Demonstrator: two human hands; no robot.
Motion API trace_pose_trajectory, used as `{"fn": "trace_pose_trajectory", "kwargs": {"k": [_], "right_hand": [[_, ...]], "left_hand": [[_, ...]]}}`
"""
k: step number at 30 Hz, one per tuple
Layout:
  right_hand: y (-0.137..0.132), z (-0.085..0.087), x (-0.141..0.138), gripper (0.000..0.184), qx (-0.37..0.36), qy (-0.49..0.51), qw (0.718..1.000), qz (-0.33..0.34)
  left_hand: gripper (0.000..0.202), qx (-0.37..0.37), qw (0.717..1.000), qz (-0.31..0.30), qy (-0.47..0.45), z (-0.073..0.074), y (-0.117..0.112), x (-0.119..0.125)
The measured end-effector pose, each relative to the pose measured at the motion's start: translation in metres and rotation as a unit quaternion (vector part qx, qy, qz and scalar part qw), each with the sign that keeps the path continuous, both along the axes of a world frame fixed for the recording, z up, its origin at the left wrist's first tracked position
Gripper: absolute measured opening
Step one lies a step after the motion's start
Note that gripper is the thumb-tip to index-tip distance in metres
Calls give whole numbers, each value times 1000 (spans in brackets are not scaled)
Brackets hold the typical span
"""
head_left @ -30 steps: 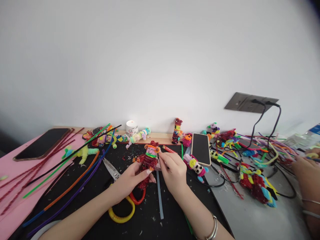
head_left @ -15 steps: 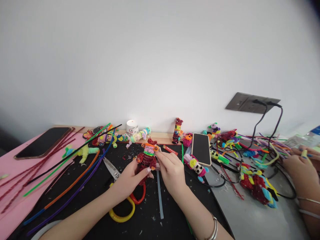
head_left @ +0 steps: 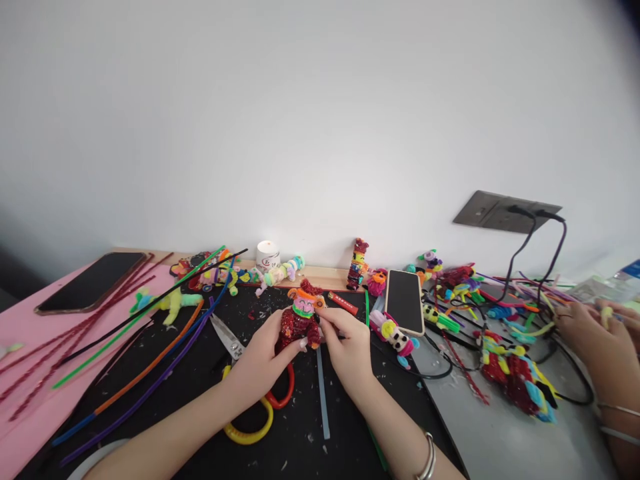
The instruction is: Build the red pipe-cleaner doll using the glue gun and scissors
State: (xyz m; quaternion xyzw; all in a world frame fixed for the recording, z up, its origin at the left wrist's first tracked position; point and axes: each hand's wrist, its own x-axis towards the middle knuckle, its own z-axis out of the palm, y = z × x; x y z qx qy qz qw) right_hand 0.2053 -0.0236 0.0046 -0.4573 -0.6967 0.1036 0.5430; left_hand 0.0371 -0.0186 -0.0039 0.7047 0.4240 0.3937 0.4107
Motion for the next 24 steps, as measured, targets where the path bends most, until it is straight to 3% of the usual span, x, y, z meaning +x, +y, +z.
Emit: {"fn": "trace_pose_trajectory", "kwargs": {"k": [11, 19, 24], "right_hand": [[1, 1, -4, 13, -198, 170, 965, 12], [4, -2, -4, 11, -225, 229, 947, 17], [5, -3, -3, 13, -203, 179, 963, -10]], "left_hand": [[39, 39, 997, -5, 59, 0, 0, 0], [39, 23, 1000, -1, 8, -1, -1, 0], [24, -32, 996, 21, -75, -1, 4, -1]]}}
